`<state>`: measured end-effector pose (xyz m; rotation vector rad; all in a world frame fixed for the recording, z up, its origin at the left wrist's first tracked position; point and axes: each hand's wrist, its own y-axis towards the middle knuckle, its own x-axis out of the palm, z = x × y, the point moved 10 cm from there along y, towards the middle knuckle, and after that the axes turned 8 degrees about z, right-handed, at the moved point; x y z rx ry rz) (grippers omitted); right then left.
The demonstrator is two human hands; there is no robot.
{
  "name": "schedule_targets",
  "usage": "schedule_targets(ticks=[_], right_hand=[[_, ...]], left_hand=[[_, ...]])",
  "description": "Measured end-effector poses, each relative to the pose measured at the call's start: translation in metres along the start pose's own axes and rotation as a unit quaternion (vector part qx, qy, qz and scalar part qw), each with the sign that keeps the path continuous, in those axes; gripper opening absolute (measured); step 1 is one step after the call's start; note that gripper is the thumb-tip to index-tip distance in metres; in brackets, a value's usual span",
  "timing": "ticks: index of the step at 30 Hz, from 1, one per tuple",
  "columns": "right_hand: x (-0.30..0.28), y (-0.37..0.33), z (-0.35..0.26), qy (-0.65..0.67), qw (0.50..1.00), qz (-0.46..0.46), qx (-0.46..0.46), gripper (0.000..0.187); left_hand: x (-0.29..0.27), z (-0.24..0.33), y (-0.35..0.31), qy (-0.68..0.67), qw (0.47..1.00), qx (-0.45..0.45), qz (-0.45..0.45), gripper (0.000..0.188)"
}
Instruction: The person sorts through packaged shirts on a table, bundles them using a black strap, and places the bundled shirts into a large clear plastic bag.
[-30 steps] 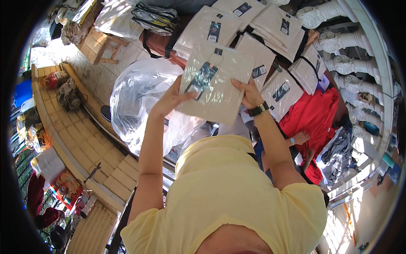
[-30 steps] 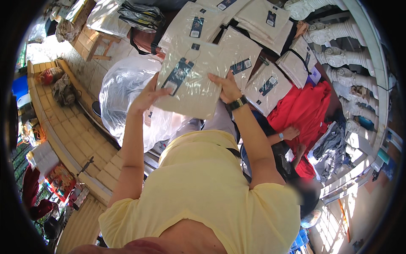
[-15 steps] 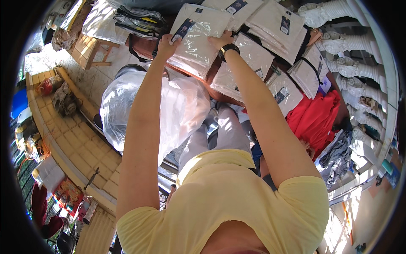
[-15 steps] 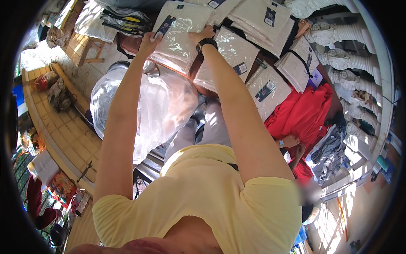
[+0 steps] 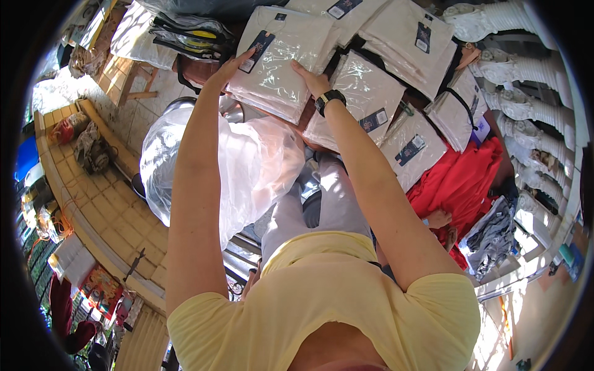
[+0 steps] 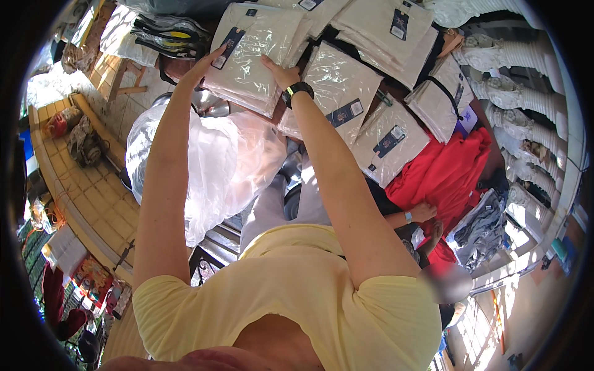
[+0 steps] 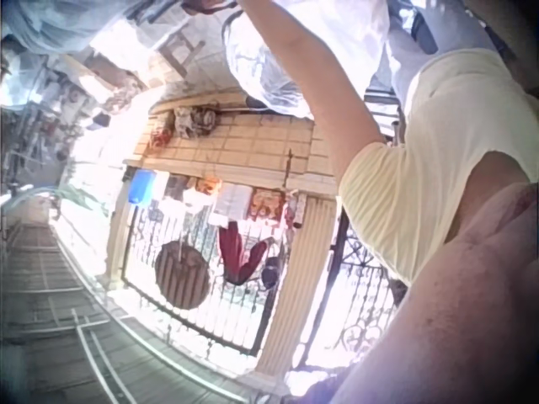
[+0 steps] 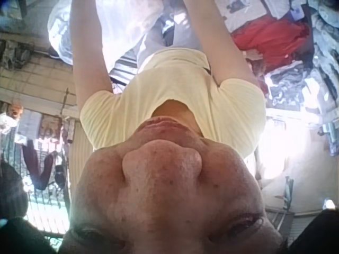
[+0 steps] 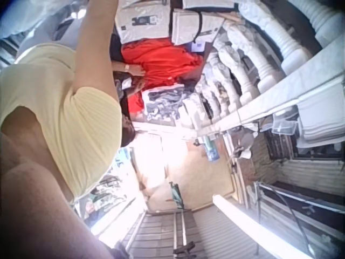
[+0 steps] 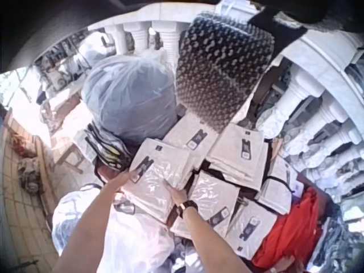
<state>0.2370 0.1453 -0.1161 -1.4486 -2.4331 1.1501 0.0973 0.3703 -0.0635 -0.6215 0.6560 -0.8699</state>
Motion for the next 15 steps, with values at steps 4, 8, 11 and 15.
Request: schedule_targets(ticks=[4,8,11,15], right_hand=[[-0.004,-0.046,-0.032,-0.097,0.995,0.027,0.01,0.119],[0.0,-0.025,-0.023,0.062,0.998,0.031,-0.004,0.091],[0.01,-0.029,-0.028,0.191,0.981,-0.021,0.004,0.077],[0.019,-0.028,-0.02,0.252,0.955,-0.155,0.021,0.067]], left_hand=[[-0.006,-0.018,-0.046,-0.064,0.994,-0.086,-0.02,0.086],[-0.009,-0.033,-0.002,-0.107,0.988,0.019,0.109,0.077],[-0.02,-0.035,0.017,-0.057,0.985,0.038,0.16,0.07],[0.029,-0.01,-0.006,-0.17,0.984,-0.018,-0.053,0.068]])
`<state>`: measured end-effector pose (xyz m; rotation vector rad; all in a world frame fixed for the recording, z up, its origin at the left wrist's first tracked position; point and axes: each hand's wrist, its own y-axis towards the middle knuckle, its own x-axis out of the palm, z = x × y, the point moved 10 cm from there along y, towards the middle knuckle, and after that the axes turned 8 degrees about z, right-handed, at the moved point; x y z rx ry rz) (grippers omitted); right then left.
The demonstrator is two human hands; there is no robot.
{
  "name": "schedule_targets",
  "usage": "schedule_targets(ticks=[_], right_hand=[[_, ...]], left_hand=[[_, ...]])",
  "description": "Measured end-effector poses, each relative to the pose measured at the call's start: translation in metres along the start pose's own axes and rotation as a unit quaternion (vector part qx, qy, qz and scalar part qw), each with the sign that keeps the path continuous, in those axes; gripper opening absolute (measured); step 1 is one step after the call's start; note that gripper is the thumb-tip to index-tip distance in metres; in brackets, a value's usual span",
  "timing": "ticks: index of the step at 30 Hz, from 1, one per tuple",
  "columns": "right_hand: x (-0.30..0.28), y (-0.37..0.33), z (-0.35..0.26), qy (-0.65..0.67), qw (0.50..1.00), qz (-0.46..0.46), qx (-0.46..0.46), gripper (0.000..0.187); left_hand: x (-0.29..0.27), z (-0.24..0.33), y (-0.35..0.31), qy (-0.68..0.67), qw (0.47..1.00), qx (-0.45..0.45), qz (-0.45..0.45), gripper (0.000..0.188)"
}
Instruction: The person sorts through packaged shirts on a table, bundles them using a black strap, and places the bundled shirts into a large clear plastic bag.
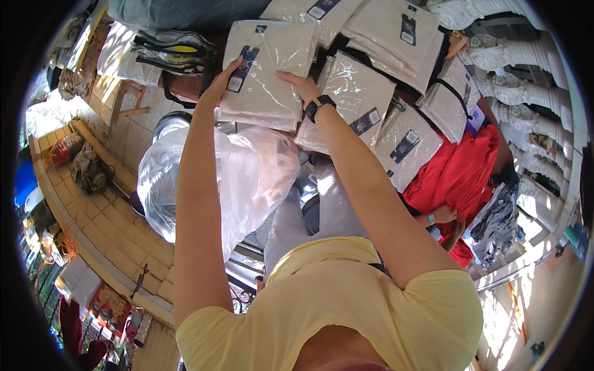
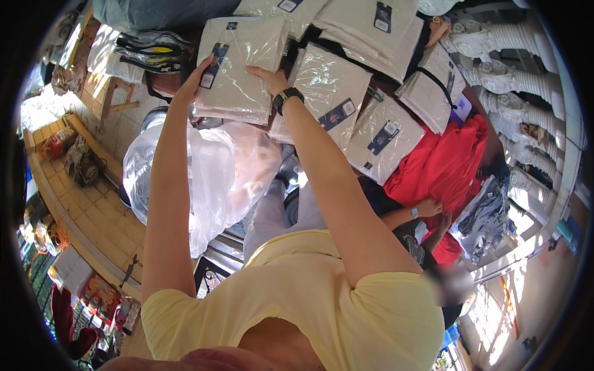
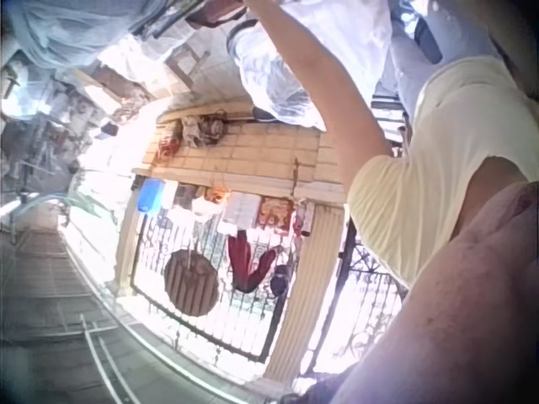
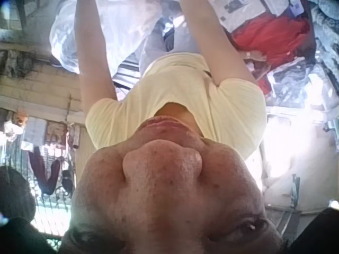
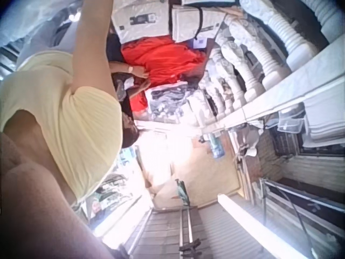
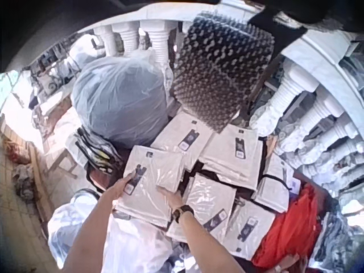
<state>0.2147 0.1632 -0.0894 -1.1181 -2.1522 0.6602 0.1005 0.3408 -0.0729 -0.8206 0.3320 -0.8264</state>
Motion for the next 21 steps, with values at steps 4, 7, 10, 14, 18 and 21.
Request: schedule_targets(ticks=[4,7,10,14,18,21], right_hand=[[0.023,-0.03,-0.003,0.028,0.997,-0.071,0.006,0.065],[0.026,-0.039,-0.003,0.034,0.994,-0.101,0.004,0.072],[0.03,-0.055,-0.006,0.033,0.993,-0.116,0.004,0.081],[0.035,-0.082,-0.061,-0.088,0.976,-0.134,-0.146,0.085],[0.02,-0.086,-0.102,-0.249,0.918,-0.157,-0.266,0.079],[0.03,-0.089,-0.102,-0.356,0.894,-0.157,-0.222,0.086]], left_hand=[[-0.021,-0.016,-0.029,0.011,0.999,-0.051,-0.014,0.051],[-0.024,-0.022,-0.046,-0.016,0.998,-0.018,-0.049,0.053],[-0.021,-0.008,-0.081,-0.037,0.999,0.031,-0.024,0.068],[-0.018,0.03,-0.124,0.073,0.97,0.232,-0.009,0.052],[-0.003,0.032,-0.139,0.319,0.829,0.453,0.082,0.04],[-0.024,-0.043,-0.117,0.458,0.659,0.571,0.172,0.034]])
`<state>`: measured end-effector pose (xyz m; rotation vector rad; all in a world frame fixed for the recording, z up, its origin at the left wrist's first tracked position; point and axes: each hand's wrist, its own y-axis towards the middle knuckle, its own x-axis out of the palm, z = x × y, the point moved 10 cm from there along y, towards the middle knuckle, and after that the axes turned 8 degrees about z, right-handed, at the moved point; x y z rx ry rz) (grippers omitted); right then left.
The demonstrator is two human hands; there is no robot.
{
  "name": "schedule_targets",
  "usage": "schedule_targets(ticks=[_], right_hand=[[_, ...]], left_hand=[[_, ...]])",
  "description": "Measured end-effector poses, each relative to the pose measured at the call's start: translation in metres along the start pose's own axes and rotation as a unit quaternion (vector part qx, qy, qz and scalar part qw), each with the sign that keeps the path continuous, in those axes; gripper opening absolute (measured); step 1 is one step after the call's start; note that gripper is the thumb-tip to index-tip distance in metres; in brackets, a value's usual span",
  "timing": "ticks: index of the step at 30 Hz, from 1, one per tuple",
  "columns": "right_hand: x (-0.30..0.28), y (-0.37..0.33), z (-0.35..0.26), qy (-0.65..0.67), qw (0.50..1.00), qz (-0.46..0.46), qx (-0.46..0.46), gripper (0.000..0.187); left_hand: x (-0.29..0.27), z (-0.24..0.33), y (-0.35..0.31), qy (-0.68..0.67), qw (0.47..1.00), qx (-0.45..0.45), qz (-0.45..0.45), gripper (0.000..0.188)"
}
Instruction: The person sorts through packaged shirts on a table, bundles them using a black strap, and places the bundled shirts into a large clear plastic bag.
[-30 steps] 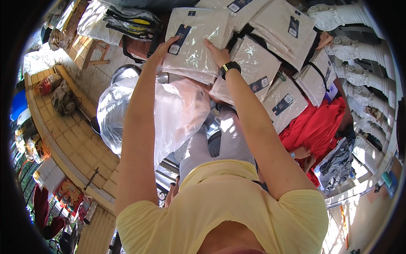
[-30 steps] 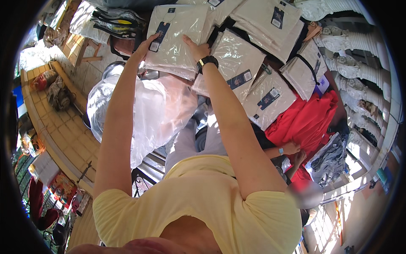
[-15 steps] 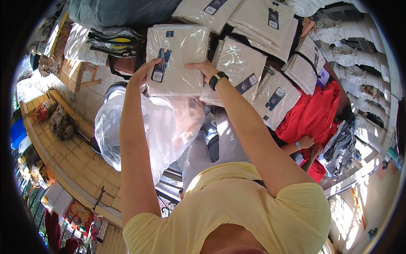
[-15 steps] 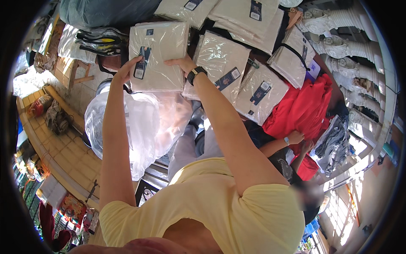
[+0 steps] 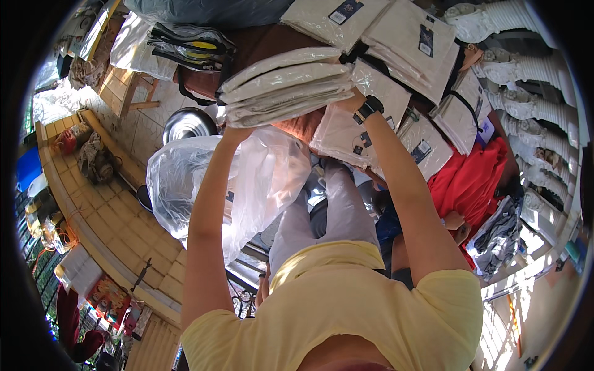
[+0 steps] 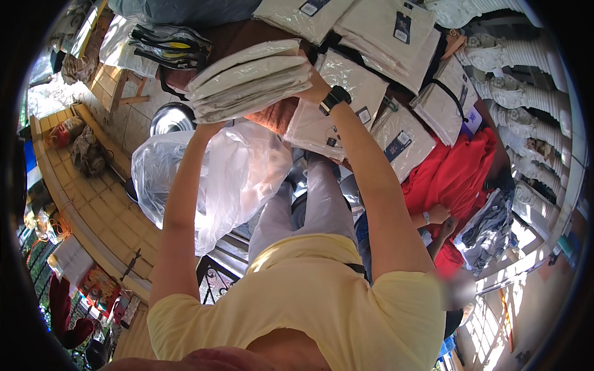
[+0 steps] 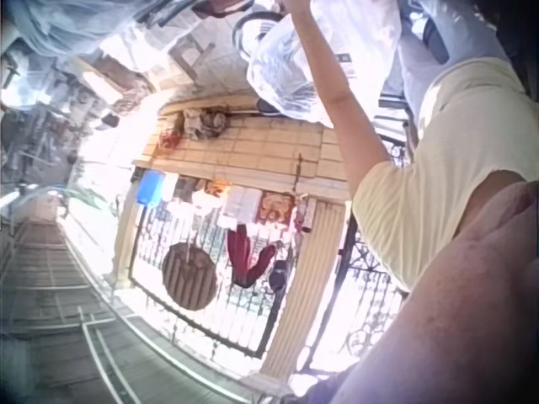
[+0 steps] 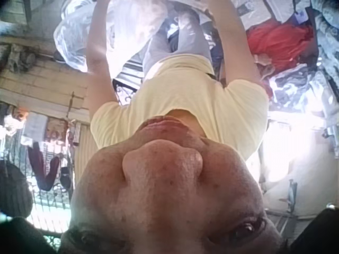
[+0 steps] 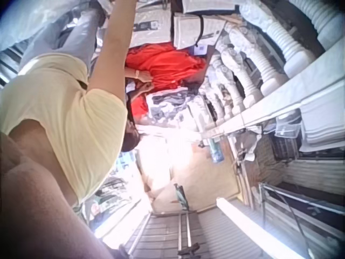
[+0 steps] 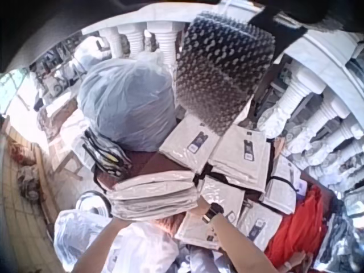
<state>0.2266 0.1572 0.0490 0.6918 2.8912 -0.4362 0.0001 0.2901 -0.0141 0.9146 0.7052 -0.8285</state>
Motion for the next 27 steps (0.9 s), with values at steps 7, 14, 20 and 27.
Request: schedule_targets(ticks=[7,14,20,27], right_hand=[[-0.003,0.013,0.037,0.229,0.972,-0.048,-0.01,0.089],[0.006,0.047,0.037,0.089,0.995,-0.038,0.024,0.071],[-0.003,0.075,-0.019,0.022,0.998,-0.046,0.028,0.08],[0.014,0.057,0.053,-0.008,0.983,-0.029,0.179,0.09]], left_hand=[[0.014,0.009,0.017,-0.032,0.997,0.012,-0.063,0.03],[-0.018,0.038,0.061,0.067,0.992,0.1,0.035,0.038],[-0.04,0.02,0.106,-0.44,0.798,-0.41,0.04,0.045],[0.012,-0.016,0.055,-0.454,0.716,-0.53,-0.03,0.059]])
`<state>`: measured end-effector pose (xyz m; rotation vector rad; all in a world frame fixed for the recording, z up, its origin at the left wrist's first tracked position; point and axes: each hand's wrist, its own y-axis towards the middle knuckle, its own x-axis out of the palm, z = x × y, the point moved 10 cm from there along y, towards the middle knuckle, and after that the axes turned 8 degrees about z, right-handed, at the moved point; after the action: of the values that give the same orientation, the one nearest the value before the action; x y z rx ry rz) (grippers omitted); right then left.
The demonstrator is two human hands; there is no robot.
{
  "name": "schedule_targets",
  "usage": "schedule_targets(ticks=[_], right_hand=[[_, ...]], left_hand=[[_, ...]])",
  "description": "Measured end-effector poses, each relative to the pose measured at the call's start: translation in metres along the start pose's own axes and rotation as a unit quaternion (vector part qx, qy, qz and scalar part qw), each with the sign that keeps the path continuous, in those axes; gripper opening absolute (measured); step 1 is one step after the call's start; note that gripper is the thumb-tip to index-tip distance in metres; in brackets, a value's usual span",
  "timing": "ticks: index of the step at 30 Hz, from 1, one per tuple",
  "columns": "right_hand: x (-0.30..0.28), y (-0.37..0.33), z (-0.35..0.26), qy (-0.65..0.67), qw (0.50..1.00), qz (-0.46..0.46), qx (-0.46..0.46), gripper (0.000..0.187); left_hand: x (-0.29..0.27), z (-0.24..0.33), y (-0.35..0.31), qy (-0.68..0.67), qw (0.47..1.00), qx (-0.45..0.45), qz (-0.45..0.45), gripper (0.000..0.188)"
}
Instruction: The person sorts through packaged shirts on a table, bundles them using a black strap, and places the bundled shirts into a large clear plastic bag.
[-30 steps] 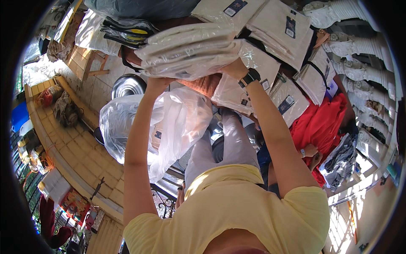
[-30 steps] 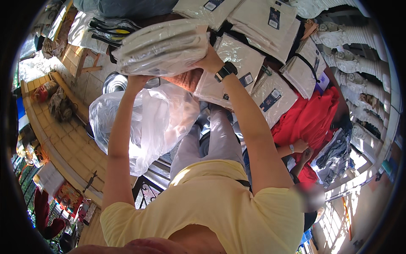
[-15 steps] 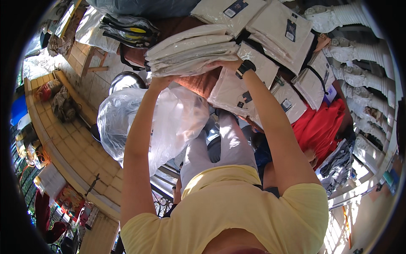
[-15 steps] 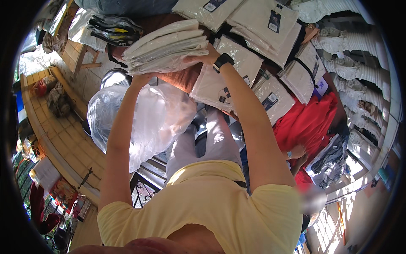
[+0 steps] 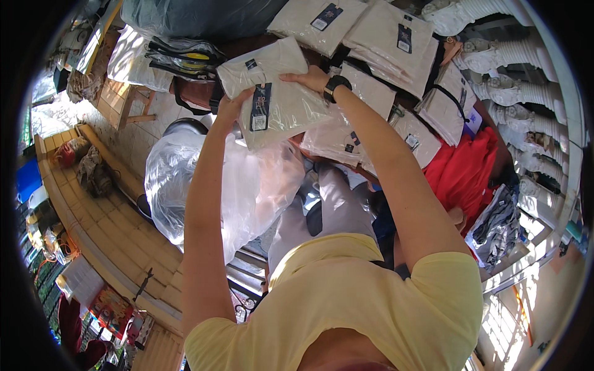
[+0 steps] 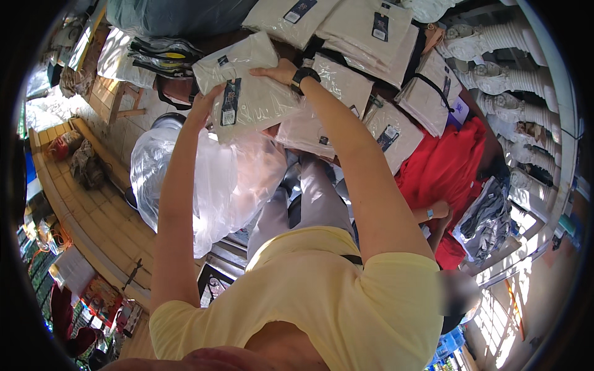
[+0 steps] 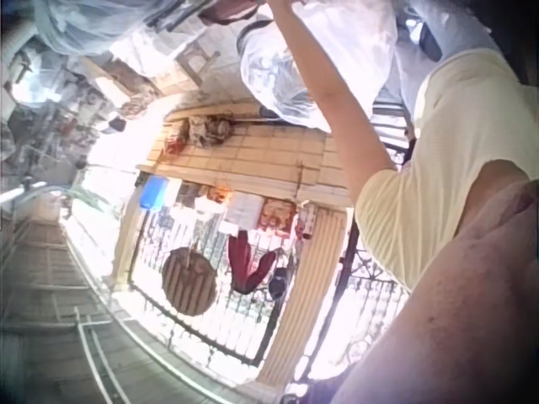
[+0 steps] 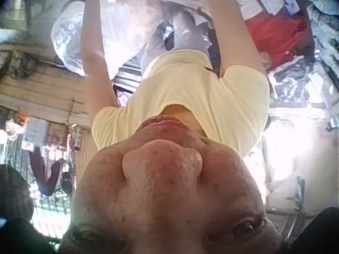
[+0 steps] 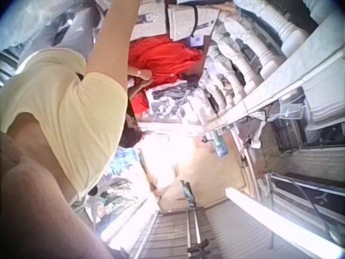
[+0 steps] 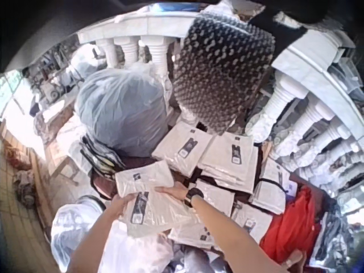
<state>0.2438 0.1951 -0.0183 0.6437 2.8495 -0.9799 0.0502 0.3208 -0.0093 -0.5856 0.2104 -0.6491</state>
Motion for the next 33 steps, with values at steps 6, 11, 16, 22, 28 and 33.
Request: schedule_targets(ticks=[6,11,16,22,28,33], right_hand=[[-0.005,0.017,0.045,-0.026,0.982,0.182,0.04,0.111],[-0.006,0.013,0.035,-0.026,0.977,0.21,0.031,0.113],[-0.023,-0.046,0.011,-0.166,0.921,0.344,-0.074,0.093],[-0.133,-0.195,0.131,-0.224,0.768,0.596,0.069,0.096],[-0.154,-0.191,0.228,-0.096,0.868,0.437,0.217,0.116],[-0.146,-0.174,0.233,-0.001,0.912,0.4,0.085,0.111]], left_hand=[[-0.005,-0.045,0.035,-0.032,0.993,0.014,0.113,0.088],[-0.002,-0.016,0.041,0.011,0.99,0.041,0.133,0.088],[-0.023,-0.015,0.052,0.173,0.964,0.058,0.195,0.108],[-0.074,0.008,0.028,0.344,0.895,0.064,0.276,0.105],[0.101,0.037,-0.146,0.221,0.939,0.262,-0.007,0.042],[0.158,-0.12,-0.128,0.389,0.916,0.095,0.008,0.094]])
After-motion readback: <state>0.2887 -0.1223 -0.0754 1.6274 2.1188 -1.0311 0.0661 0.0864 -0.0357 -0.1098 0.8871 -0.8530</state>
